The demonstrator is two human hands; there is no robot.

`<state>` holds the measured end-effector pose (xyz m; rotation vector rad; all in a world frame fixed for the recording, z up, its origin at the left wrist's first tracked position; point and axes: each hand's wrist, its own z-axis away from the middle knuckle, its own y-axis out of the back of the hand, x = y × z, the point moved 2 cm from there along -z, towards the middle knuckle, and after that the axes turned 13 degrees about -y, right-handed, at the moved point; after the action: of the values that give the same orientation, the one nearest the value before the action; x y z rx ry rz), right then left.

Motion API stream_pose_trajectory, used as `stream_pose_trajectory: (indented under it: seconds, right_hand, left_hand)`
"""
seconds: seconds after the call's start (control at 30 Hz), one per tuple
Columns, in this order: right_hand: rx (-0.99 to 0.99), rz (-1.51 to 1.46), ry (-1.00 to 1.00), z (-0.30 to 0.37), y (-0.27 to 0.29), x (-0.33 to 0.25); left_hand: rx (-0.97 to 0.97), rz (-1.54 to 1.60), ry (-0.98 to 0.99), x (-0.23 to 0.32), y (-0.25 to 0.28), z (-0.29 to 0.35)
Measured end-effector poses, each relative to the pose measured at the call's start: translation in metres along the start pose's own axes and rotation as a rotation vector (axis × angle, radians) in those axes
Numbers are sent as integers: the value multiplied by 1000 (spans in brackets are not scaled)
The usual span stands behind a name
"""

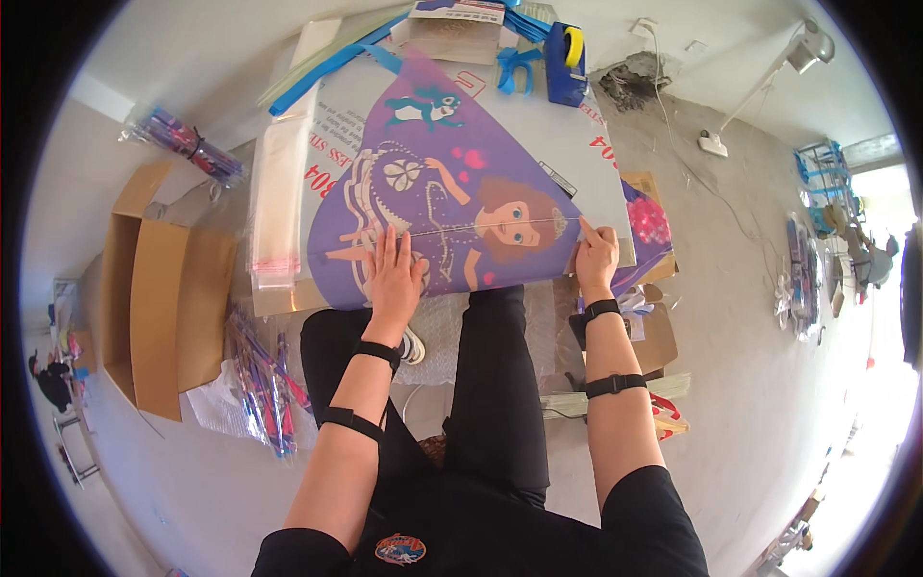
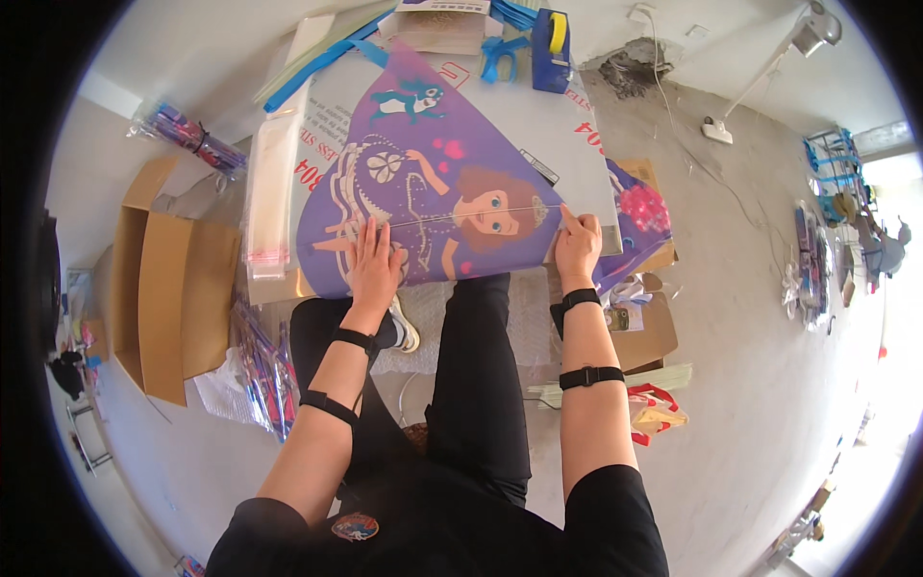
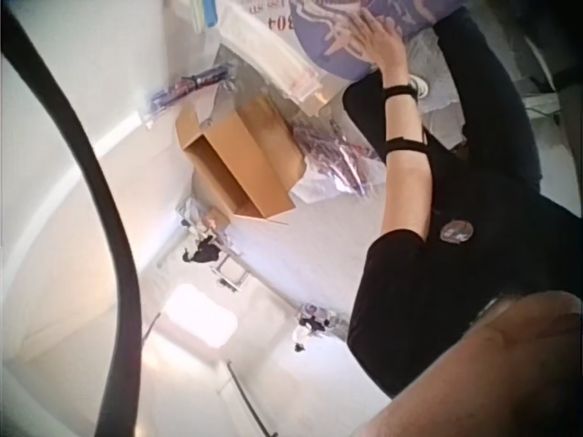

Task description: Assembling a colorful kite by unfolding it and attaching string.

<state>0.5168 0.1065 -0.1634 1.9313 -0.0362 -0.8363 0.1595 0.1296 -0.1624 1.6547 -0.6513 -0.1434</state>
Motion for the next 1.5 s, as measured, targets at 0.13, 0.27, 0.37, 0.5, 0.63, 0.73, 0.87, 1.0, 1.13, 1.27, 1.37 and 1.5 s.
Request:
stream_pose_trajectory:
  seconds: [0.13, 0.27, 0.37, 0.5, 0.63, 0.73, 0.87, 1.0, 1.13, 1.27, 1.37, 1.5]
  right_hand:
    - [10, -19, 10, 1, 1, 3]
    - [14, -18, 27, 1, 1, 4]
    - [9, -9, 16, 0, 2, 1]
    - [8, -2, 34, -1, 2, -4]
    - [-38, -20, -82, -2, 2, 3]
    - [-29, -94, -101, -2, 4, 0]
    - [-29, -98, -131, -1, 7, 0]
    - [-21, -78, -135, -1, 4, 4]
    - [8, -61, -140, 0, 8, 6]
    - [-5, -108, -191, 1, 5, 0]
    - [8, -77, -202, 2, 4, 1]
    - [11, -63, -267, 4, 8, 0]
  left_hand:
    - [-4, -11, 6, 2, 1, -2]
    - [6, -10, 2, 4, 1, -3]
    - [7, -20, 1, 4, 1, -3]
    - [28, -33, -1, 3, 3, -3]
    - [133, -19, 6, -1, 12, -16]
    - [280, 112, 27, -34, 30, -29]
    - [427, 271, 108, -98, 58, -74]
    - [374, 225, 260, -181, 90, -121]
    - [322, -7, 180, -272, 94, -168]
    - [335, -128, 189, -341, 95, -211]
    - [239, -168, 196, -368, 89, -244]
    - [169, -149, 219, -381, 75, -277]
